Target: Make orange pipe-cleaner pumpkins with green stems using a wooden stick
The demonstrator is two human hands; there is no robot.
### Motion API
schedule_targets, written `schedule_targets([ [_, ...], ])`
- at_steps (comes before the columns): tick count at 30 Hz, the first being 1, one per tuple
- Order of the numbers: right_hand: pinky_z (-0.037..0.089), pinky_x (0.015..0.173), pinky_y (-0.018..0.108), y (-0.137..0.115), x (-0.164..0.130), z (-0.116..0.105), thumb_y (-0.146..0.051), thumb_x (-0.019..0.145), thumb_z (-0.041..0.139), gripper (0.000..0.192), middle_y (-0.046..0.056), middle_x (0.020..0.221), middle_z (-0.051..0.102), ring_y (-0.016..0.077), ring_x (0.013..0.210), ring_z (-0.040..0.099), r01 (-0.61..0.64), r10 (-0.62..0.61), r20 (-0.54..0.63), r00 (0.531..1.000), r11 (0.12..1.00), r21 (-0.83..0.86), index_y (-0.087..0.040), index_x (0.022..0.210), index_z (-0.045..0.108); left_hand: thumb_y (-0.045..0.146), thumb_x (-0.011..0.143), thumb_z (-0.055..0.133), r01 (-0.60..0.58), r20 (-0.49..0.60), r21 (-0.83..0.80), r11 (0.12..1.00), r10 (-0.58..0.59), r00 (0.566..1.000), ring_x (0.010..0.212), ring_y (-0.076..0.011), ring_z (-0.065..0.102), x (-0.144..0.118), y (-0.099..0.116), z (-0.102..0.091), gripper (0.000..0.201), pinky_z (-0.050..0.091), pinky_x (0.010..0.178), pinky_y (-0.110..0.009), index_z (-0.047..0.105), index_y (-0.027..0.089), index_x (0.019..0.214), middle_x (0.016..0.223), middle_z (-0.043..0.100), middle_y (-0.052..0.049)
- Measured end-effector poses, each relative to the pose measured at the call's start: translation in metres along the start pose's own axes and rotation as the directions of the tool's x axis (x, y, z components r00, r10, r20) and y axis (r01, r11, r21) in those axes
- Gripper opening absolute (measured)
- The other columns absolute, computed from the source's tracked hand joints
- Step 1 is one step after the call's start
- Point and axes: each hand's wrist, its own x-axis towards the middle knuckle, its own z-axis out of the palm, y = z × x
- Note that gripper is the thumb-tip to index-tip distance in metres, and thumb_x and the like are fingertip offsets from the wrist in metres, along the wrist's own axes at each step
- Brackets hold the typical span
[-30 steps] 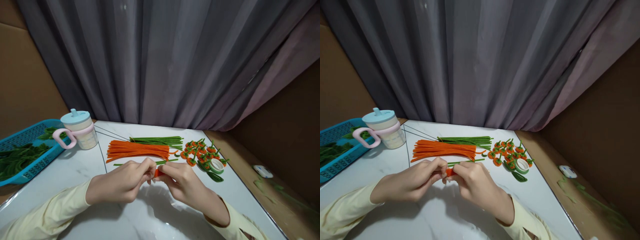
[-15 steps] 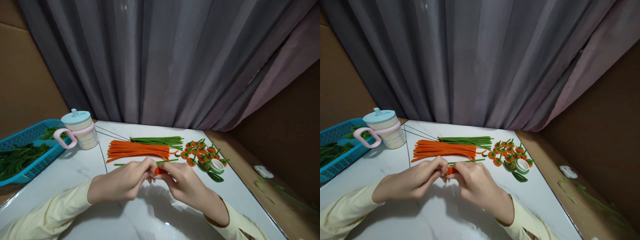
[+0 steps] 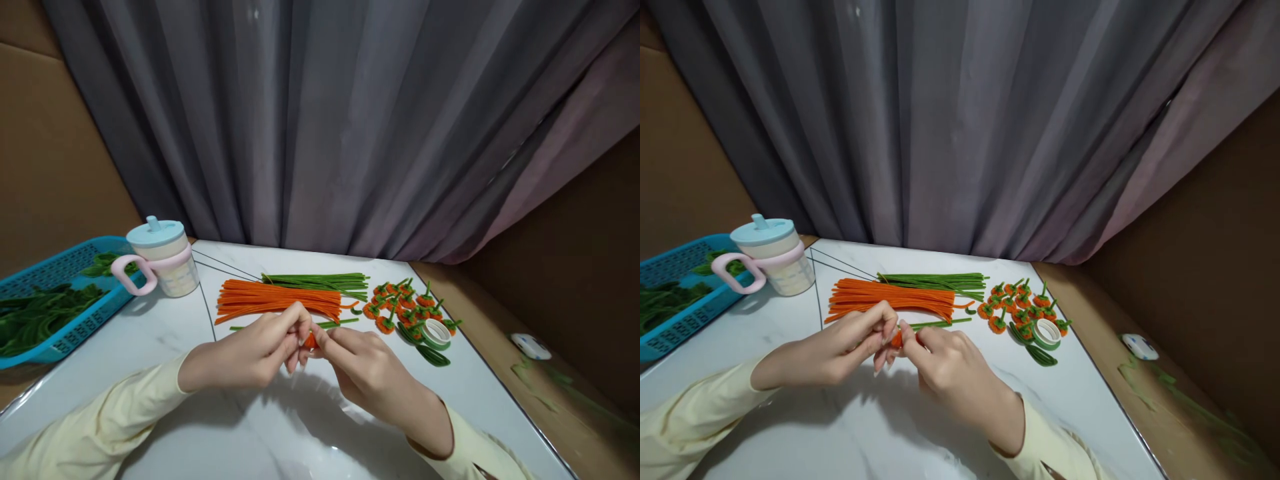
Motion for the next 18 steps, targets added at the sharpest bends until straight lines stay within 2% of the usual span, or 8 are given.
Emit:
schedule_targets([
  [2,0.034,0.047,0.024,0.0003,-0.0004,0.0011,-0.001,0.087,0.03,0.032,0.004,0.066,0.054,0.0141,0.054,0.046,-0.01,0.01,0.01,1.0,1.0,0.019,-0.011,0.109,0.05,0.014,0.091,0.03,0.012,0.002,-0.012,1.0,-0.012,1.0,0.06,-0.0102,0.051,0.0007,0.0004,0.0005,0.011,0.042,0.057,-0.023,0.031,0.021,0.082,0.073,0.054,0.001],
  [6,0.035,0.048,0.023,0.0003,0.001,0.0043,-0.008,0.092,0.037,0.013,0.003,0.068,0.058,0.0133,0.055,0.05,-0.097,0.097,0.006,0.995,0.987,0.131,-0.017,0.093,0.047,0.015,0.091,0.029,0.044,0.003,-0.025,0.999,-0.044,0.999,0.059,-0.0106,0.049,0.0009,0.0017,0.0007,0.01,0.04,0.057,-0.023,0.032,0.021,0.082,0.069,0.053,0.002],
  [8,0.037,0.049,0.023,-0.0002,0.0026,0.0044,-0.012,0.094,0.04,0.007,0.002,0.071,0.061,0.0131,0.055,0.053,-0.142,0.142,0.016,0.99,0.968,0.205,-0.018,0.094,0.044,0.016,0.091,0.029,0.061,0.0,-0.029,0.998,-0.061,0.998,0.059,-0.011,0.049,0.0009,0.0024,0.0007,0.011,0.04,0.056,-0.023,0.031,0.021,0.082,0.068,0.053,0.002],
  [13,0.042,0.059,0.022,-0.0006,0.0042,0.0007,-0.007,0.093,0.038,0.019,0.002,0.085,0.066,0.013,0.068,0.06,-0.185,0.157,0.111,0.981,0.927,0.327,-0.02,0.106,0.04,0.018,0.091,0.028,0.094,0.003,-0.057,0.994,-0.094,0.996,0.058,-0.011,0.049,0.0014,0.0034,0.0015,0.011,0.04,0.057,-0.024,0.03,0.021,0.081,0.069,0.054,0.002],
  [18,0.038,0.054,0.022,0.0009,0.0025,0.001,-0.006,0.091,0.041,0.016,0.001,0.08,0.063,0.0124,0.065,0.057,-0.153,0.14,0.064,0.988,0.938,0.312,-0.021,0.095,0.041,0.019,0.092,0.028,0.103,0.008,-0.043,0.994,-0.103,0.995,0.058,-0.011,0.049,0.0017,0.0021,0.0019,0.011,0.04,0.057,-0.023,0.031,0.021,0.081,0.068,0.054,0.002],
])
